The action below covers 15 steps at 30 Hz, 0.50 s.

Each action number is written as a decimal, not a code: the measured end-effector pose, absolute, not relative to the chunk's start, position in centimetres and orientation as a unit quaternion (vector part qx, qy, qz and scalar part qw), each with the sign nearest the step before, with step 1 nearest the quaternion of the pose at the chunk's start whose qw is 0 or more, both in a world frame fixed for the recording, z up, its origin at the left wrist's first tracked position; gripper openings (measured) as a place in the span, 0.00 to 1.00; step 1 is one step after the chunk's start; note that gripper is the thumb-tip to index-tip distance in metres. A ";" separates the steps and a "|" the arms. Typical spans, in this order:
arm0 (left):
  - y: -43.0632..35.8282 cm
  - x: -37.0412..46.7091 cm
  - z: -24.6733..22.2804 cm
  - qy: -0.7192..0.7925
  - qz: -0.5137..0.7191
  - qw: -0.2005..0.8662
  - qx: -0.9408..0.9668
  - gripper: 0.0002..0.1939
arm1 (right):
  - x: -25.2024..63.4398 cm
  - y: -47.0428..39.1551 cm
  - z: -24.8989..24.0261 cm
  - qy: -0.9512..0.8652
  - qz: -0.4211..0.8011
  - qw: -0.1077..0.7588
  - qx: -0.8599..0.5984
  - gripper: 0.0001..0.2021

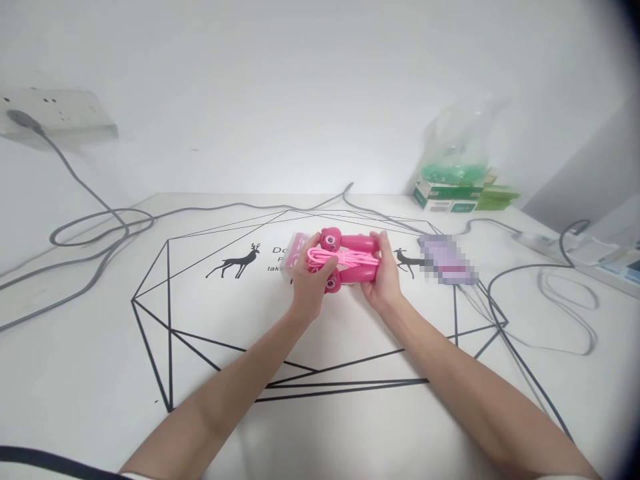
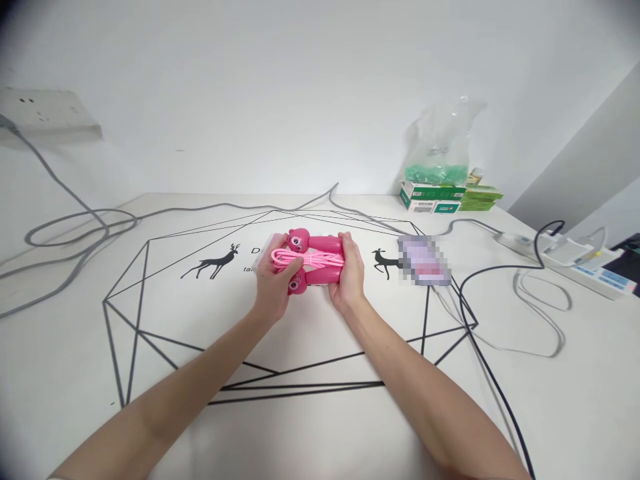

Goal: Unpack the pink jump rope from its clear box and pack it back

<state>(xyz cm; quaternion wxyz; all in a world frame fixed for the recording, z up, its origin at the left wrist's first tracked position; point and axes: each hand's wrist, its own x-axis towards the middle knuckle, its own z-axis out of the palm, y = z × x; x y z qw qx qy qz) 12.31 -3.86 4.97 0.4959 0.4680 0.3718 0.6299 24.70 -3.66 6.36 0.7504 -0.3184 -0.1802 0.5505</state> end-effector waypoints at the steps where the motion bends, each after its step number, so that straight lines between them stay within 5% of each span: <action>1: -3.9 12.3 5.1 0.373 0.633 0.491 0.468 0.31 | 24.7 -3.7 6.4 -0.183 0.556 0.750 -0.310 0.19; 15: -3.7 13.2 5.4 0.387 0.604 0.483 0.502 0.25 | 25.8 -3.2 7.4 -0.099 0.526 0.760 -0.370 0.18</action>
